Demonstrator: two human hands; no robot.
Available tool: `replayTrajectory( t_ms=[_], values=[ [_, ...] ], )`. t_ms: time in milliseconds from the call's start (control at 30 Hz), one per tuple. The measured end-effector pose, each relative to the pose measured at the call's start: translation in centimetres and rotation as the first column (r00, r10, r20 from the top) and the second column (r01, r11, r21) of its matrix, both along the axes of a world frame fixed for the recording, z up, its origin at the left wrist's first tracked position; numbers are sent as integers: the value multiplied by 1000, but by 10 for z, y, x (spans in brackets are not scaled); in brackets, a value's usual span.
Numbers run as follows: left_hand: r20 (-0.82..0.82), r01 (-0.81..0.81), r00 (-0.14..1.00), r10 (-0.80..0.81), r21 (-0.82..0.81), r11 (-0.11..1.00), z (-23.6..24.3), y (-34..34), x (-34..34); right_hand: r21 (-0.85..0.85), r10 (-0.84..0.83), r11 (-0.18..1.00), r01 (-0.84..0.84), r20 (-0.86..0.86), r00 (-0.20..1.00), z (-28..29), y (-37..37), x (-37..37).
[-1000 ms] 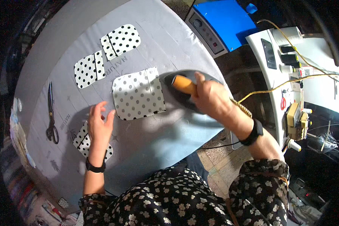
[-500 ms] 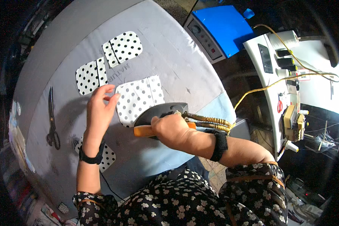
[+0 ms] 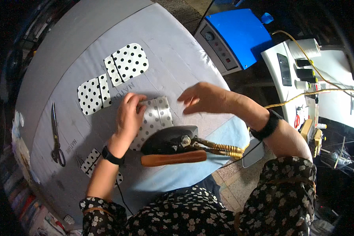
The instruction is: Ironing small pieces of polka dot fabric on an ironing board.
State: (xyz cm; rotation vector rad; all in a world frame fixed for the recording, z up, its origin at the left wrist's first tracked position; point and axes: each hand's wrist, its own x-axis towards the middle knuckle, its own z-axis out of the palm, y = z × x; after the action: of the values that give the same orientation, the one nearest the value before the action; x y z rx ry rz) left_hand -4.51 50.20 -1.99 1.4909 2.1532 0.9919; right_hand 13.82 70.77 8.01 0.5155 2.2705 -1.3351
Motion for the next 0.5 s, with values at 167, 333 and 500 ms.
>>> replayTrajectory(
  t_ms=[167, 333, 500],
  values=[
    [-110, -23, 994, 27, 37, 999, -3, -7, -1, 161, -146, 964, 214, -351, 925, -70, -4, -7],
    [-214, 41, 976, -32, 36, 999, 3, -11, 2, 200, -130, 947, 251, -477, 869, -85, -26, -27],
    [-291, 137, 946, -140, -30, 990, 4, -12, 3, 253, -114, 929, 269, -497, 860, -93, -31, -28]
  ],
)
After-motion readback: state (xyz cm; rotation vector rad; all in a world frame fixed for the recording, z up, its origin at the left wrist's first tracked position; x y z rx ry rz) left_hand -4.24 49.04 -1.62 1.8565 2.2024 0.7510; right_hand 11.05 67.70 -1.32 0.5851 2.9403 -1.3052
